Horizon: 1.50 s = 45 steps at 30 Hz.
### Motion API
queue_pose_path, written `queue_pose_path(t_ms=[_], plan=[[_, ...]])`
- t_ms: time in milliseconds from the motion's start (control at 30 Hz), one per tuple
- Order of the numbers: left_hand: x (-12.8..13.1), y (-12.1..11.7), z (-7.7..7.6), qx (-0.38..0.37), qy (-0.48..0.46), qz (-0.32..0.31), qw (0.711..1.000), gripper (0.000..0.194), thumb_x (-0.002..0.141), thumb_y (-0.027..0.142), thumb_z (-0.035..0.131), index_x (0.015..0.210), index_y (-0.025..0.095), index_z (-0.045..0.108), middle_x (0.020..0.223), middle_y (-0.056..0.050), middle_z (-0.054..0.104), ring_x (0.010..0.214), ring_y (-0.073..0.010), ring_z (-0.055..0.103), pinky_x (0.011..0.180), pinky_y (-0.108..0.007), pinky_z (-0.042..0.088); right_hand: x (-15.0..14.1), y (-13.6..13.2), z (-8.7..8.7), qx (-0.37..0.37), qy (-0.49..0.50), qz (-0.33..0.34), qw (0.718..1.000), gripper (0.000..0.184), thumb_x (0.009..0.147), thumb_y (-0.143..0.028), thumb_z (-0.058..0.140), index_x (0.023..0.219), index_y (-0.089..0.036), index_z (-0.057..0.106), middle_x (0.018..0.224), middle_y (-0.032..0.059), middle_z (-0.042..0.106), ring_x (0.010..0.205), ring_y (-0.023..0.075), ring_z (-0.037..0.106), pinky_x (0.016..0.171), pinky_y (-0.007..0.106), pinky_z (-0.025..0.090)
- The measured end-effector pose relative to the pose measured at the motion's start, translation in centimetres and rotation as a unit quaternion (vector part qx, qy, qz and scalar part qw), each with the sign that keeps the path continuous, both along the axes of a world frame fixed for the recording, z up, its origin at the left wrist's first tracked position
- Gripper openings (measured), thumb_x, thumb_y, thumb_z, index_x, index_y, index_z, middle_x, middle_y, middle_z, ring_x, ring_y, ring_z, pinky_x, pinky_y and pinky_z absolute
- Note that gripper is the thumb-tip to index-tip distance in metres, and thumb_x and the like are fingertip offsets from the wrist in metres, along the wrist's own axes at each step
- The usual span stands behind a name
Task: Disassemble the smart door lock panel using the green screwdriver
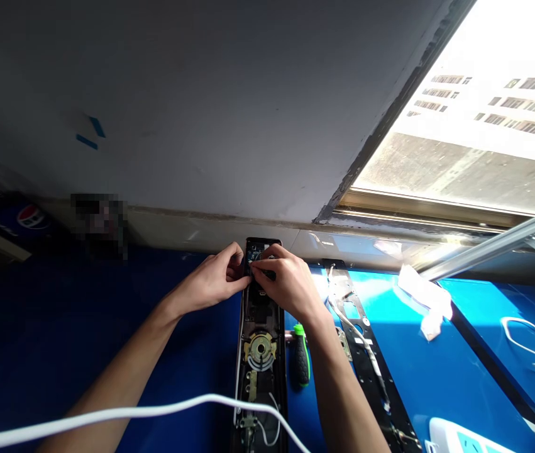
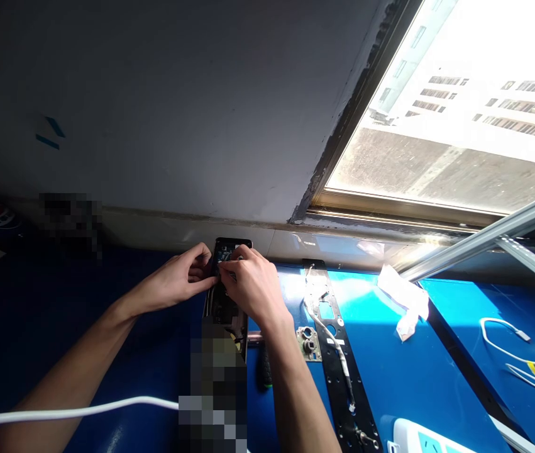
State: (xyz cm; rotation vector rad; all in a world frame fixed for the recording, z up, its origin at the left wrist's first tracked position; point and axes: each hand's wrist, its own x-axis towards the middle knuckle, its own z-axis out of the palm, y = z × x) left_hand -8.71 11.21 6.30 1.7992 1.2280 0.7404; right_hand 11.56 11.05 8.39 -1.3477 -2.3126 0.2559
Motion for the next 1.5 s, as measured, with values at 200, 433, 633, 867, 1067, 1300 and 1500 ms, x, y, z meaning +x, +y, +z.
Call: queue_pose_path(t_ms=[200, 433, 633, 867, 1067, 1300, 1500], plan=[[-0.2, 0.0, 0.3, -0.028, -0.026, -0.017, 0.999, 0.03, 0.086, 0.034, 0.07, 0.097, 0.024, 0.043, 0.08, 0.005, 0.058, 0.073, -0.0145, 0.061, 0.067, -0.027, 0.051, -0.4, 0.7, -0.6, 0.002, 0.024, -0.032, 0.999, 0.017, 0.095, -0.025, 0.067, 0.098, -0.027, 0.083, 0.102, 0.0026, 0.075, 0.086, 0.0174, 0.071, 0.074, 0.028, 0.049], [-0.3, -0.2, 0.7, -0.025, -0.006, -0.025, 0.999, 0.029, 0.087, 0.033, 0.07, 0.098, 0.024, 0.044, 0.085, 0.003, 0.065, 0.078, -0.017, 0.068, 0.07, -0.029, 0.054, -0.4, 0.7, -0.8, 0.003, 0.024, -0.047, 0.999, 0.017, 0.096, -0.027, 0.066, 0.098, -0.027, 0.083, 0.099, 0.0025, 0.077, 0.084, 0.0178, 0.071, 0.073, 0.029, 0.047], [-0.2, -0.3, 1.0, -0.026, 0.0, -0.01, 1.0, 0.032, 0.087, 0.036, 0.072, 0.098, 0.025, 0.045, 0.09, 0.001, 0.07, 0.084, -0.0204, 0.073, 0.074, -0.032, 0.057, -0.1, 0.0, 0.4, -0.015, 0.018, -0.039, 0.999, 0.017, 0.094, -0.03, 0.072, 0.107, -0.029, 0.081, 0.098, 0.001, 0.078, 0.075, 0.0155, 0.067, 0.068, 0.028, 0.044], [0.1, -0.8, 1.9, -0.03, 0.018, -0.021, 0.999, 0.032, 0.09, 0.044, 0.07, 0.099, 0.026, 0.045, 0.097, -0.001, 0.073, 0.094, -0.0244, 0.075, 0.083, -0.036, 0.058, 2.5, -1.9, 3.3, -0.123, -0.017, 0.005, 0.992, 0.022, 0.089, -0.015, 0.071, 0.108, -0.026, 0.075, 0.09, -0.0001, 0.076, 0.077, 0.0141, 0.065, 0.066, 0.026, 0.043], [0.1, -1.2, 2.1, -0.023, 0.064, -0.023, 0.997, 0.031, 0.09, 0.045, 0.069, 0.102, 0.027, 0.047, 0.102, -0.001, 0.073, 0.094, -0.024, 0.074, 0.083, -0.036, 0.057, 2.9, -1.8, 2.9, -0.136, -0.015, 0.032, 0.99, 0.015, 0.087, -0.012, 0.07, 0.098, -0.023, 0.072, 0.096, 0.0013, 0.073, 0.079, 0.0137, 0.061, 0.069, 0.026, 0.044], [0.5, -1.9, 2.4, 0.0, 0.14, -0.017, 0.99, 0.038, 0.088, 0.052, 0.071, 0.105, 0.028, 0.047, 0.098, 0.0, 0.07, 0.09, -0.0253, 0.071, 0.076, -0.034, 0.051, 2.9, -1.2, 2.3, -0.114, -0.021, 0.024, 0.993, 0.021, 0.083, -0.005, 0.067, 0.097, -0.021, 0.07, 0.093, 0.0019, 0.072, 0.076, 0.0132, 0.058, 0.068, 0.027, 0.04], [1.4, -2.5, 2.4, 0.019, 0.168, -0.006, 0.986, 0.04, 0.083, 0.043, 0.076, 0.106, 0.027, 0.048, 0.099, -0.001, 0.071, 0.092, -0.0266, 0.071, 0.073, -0.033, 0.048, 2.9, -0.4, 1.6, -0.102, -0.009, 0.032, 0.994, 0.023, 0.087, -0.006, 0.065, 0.1, -0.021, 0.077, 0.1, 0.0047, 0.074, 0.088, 0.0164, 0.063, 0.076, 0.028, 0.043]])
